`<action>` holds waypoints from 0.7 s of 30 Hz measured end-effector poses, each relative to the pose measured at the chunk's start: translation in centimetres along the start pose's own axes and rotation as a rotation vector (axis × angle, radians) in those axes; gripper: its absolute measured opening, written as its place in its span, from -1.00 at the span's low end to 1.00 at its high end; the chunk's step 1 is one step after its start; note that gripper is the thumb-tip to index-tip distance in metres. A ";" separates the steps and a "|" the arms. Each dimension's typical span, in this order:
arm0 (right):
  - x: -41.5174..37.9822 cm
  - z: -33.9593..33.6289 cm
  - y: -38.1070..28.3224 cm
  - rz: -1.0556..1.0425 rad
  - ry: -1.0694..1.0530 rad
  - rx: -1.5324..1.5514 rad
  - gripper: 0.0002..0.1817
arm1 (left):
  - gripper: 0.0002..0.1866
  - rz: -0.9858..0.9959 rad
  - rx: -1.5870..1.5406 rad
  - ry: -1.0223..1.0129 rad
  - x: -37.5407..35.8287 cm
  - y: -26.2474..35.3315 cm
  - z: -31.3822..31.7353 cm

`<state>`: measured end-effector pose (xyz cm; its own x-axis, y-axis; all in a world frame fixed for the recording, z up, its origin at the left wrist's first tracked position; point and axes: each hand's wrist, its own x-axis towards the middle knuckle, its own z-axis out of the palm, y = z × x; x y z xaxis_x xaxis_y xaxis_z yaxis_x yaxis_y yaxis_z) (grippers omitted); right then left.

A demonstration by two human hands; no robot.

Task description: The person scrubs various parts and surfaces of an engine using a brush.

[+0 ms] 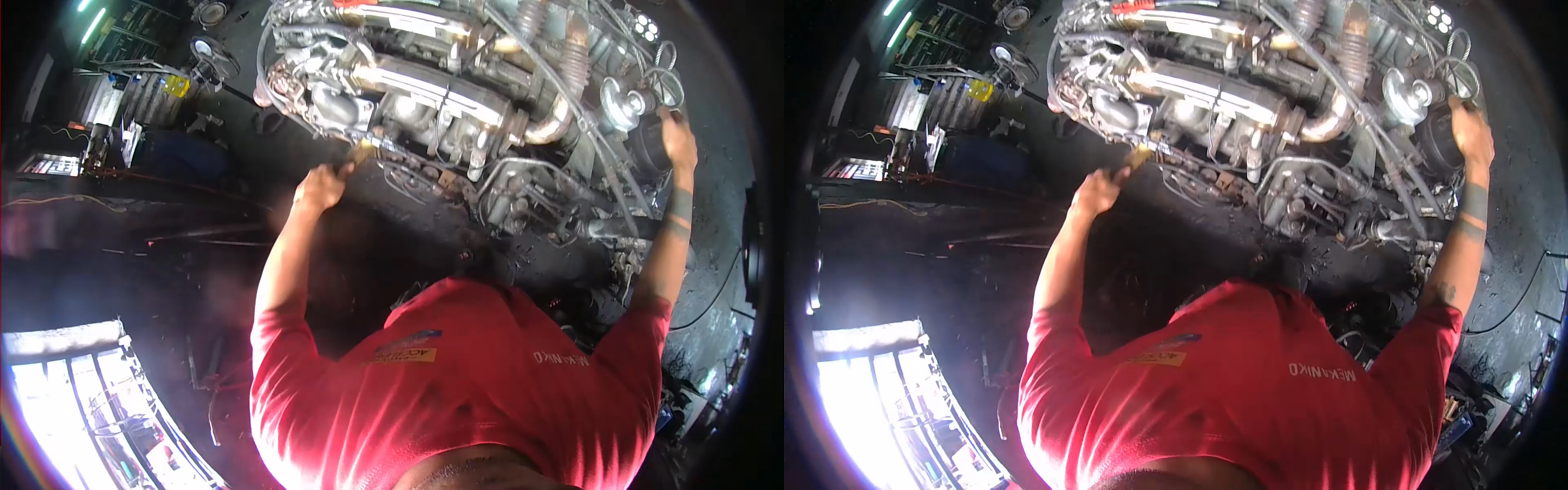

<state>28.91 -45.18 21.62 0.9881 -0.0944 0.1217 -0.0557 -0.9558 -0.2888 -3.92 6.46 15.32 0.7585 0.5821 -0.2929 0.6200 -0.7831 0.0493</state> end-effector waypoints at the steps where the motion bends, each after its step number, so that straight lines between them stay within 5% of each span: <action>1: -0.1 -0.1 -0.3 0.049 -0.008 -0.048 -0.33 | -0.29 -0.045 -0.060 -0.025 2.2 0.0 1.7; 7: 0.2 0.6 1.2 -0.074 0.032 0.053 -0.33 | -0.26 -0.101 -0.048 -0.076 0.7 1.8 0.9; 9: 0.9 0.9 1.3 -0.029 0.041 0.031 -0.33 | -0.28 -0.021 0.004 -0.028 0.3 -0.7 0.1; 14: 0.8 0.6 0.9 0.033 0.005 0.021 -0.31 | -0.28 -0.093 0.035 -0.020 3.6 3.7 0.5; 17: 1.5 1.3 2.2 -0.025 -0.015 0.079 -0.31 | -0.31 0.038 0.052 -0.009 3.8 0.7 3.1; 20: 0.8 0.7 1.5 -0.032 0.017 0.086 -0.31 | -0.36 0.308 0.194 -0.029 -1.5 -3.1 1.7; 21: 0.3 0.3 0.9 -0.027 0.023 0.062 -0.31 | -0.41 0.154 0.185 0.006 -4.3 -2.9 0.1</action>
<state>29.16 -45.99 21.07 0.9855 -0.0759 0.1515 -0.0194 -0.9389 -0.3437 -8.97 6.21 16.31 0.8425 0.4539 -0.2902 0.4504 -0.8890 -0.0828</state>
